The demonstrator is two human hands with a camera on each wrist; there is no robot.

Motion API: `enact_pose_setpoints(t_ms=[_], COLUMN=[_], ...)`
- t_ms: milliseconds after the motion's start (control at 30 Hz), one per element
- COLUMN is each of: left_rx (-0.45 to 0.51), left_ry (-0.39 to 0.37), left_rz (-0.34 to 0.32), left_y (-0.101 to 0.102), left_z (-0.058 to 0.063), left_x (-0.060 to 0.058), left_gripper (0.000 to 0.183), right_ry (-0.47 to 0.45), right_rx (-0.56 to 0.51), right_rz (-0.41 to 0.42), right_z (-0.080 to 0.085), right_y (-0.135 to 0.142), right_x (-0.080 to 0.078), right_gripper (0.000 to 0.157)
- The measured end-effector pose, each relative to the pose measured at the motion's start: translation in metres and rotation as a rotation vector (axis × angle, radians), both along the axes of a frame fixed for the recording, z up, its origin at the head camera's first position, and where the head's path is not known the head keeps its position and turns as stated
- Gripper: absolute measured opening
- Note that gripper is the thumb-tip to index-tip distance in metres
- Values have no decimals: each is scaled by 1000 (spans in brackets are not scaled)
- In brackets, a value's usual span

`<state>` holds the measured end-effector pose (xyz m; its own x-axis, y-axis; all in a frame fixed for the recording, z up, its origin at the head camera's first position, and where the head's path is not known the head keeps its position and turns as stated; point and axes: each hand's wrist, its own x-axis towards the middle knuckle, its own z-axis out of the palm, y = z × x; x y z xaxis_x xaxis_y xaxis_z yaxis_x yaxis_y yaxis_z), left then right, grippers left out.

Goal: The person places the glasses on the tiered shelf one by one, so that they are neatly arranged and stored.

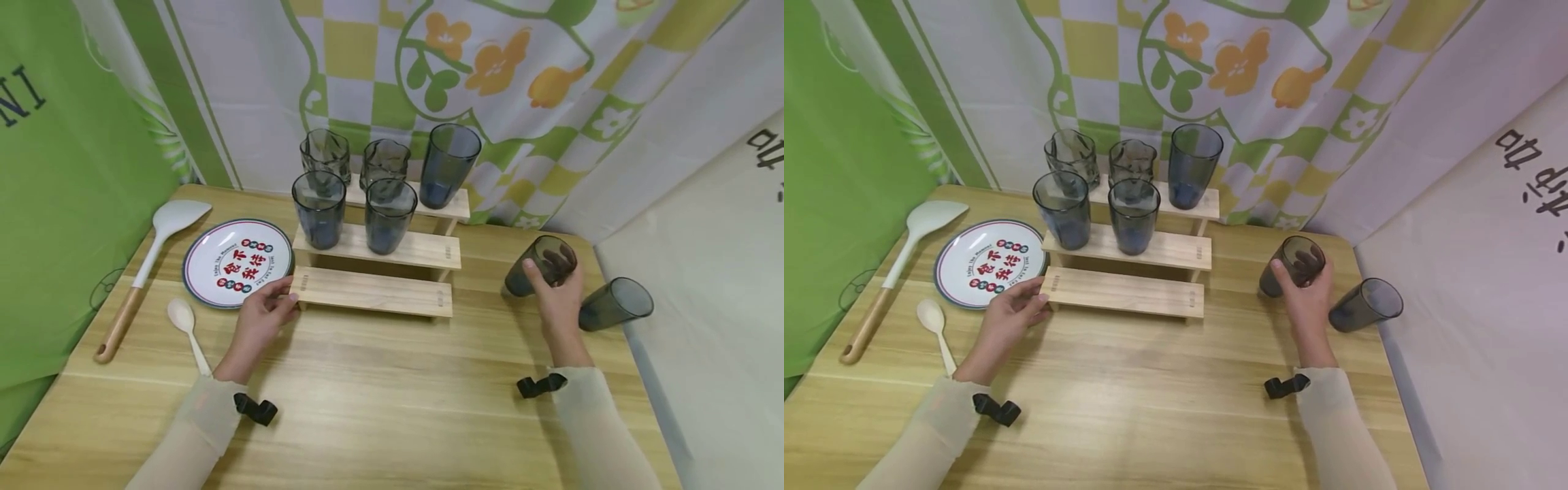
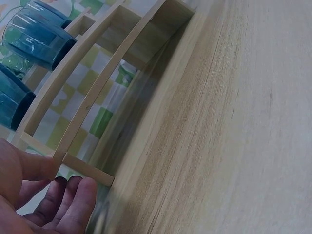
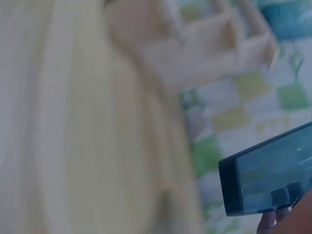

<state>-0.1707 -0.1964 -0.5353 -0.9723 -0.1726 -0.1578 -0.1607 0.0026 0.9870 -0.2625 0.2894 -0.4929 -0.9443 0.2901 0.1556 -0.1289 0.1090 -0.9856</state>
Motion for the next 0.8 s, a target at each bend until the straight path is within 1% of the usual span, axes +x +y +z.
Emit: enact_pose_setpoints(t_ms=[133, 233, 333, 400, 467, 600, 700, 800], left_rx=[-5, -10, -11, -17, -21, -30, -34, -40], left_ry=[13, 18, 11, 11, 15, 16, 11, 14], left_rz=[-1, -2, 3, 8, 7, 4, 5, 7], left_y=[0, 0, -1, -1, -1, -1, 0, 0], left_z=[-1, -1, -2, -2, -2, -4, -6, -6], left_x=[0, 0, -1, -1, -1, -1, -2, -2], left_gripper=[46, 45, 45, 44, 44, 43, 43, 43], right_ry=[156, 231, 265, 275, 281, 271, 240, 229], right_rx=[-3, 3, 7, 18, 46, 108, 155, 186], right_rz=[112, 216, 301, 332, 341, 336, 317, 298], right_z=[27, 46, 60, 66, 72, 84, 88, 87], right_y=[-25, -48, -74, -93, -110, -140, -154, -160], right_x=[3, 4, 3, 0, -1, 5, 11, 13], right_gripper=[70, 67, 66, 68, 70, 72, 73, 76])
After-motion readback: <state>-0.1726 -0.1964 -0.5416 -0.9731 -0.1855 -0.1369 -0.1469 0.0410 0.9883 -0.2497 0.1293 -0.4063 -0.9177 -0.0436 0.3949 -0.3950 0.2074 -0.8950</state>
